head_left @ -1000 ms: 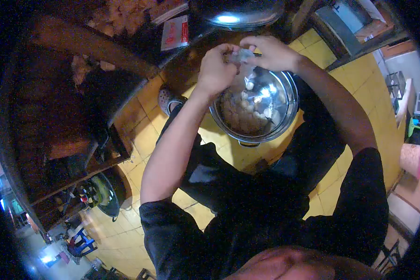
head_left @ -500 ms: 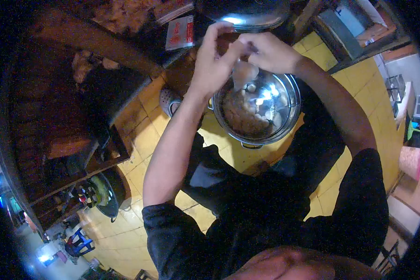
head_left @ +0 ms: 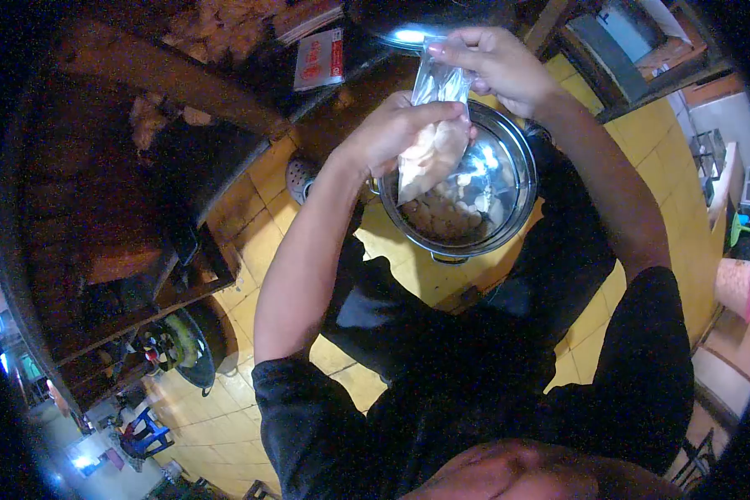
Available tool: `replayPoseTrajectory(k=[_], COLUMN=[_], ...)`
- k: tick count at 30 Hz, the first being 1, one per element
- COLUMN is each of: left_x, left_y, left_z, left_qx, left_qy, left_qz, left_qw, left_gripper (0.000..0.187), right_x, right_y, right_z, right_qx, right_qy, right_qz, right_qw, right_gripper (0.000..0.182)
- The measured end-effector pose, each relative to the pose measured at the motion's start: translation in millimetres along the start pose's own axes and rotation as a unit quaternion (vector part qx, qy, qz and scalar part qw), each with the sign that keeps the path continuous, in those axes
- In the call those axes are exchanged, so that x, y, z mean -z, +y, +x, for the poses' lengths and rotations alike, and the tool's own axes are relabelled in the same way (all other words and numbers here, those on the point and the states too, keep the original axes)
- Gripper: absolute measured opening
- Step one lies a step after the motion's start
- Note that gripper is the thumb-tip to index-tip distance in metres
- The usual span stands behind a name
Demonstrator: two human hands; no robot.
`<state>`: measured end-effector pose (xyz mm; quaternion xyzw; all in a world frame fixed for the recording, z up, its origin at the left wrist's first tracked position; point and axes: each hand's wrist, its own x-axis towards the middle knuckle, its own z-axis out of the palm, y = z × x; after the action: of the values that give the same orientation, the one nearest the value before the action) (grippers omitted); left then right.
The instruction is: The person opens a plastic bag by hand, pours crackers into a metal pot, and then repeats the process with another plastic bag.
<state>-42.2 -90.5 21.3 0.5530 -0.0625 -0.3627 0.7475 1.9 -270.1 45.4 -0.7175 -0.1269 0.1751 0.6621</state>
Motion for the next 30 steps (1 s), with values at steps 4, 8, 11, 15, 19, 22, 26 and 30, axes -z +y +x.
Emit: replayPoseTrajectory(k=[4,8,11,15,19,22,26,30], left_x=[4,2,-2,-9,-6,-24,-50,-46], left_y=[5,11,9,6,-4,4,12,14], left_z=[-2,-8,-9,-6,-7,-10,-24,-19], left_qx=[-0.046,-0.105,-0.099,-0.005,-0.060,0.067,-0.031,-0.076], left_qy=[0.004,0.060,0.035,0.015,0.169,-0.031,-0.061,0.068], left_qz=[0.008,0.006,0.048,0.090,0.430,-0.017,-0.292,-0.286], left_qw=[0.999,0.993,0.993,0.996,0.885,0.997,0.954,0.953], left_gripper=[0.024,0.025,0.027,0.036,0.066,0.094,0.073,0.046], right_x=[41,5,-18,-24,7,-16,-27,-30], right_y=[33,5,8,-5,-2,10,-14,-12], right_z=[25,4,-4,-2,12,-2,-24,-36], right_qx=[0.097,0.061,0.022,0.037,0.138,0.342,0.522,0.540], right_qy=[0.024,0.036,-0.119,-0.055,0.106,0.066,0.024,0.050], right_qz=[0.165,0.229,0.135,0.222,0.013,-0.195,-0.392,-0.498], right_qw=[0.981,0.971,0.983,0.973,0.985,0.917,0.757,0.677], right_gripper=[0.028,0.036,0.040,0.032,0.027,0.031,0.019,0.021])
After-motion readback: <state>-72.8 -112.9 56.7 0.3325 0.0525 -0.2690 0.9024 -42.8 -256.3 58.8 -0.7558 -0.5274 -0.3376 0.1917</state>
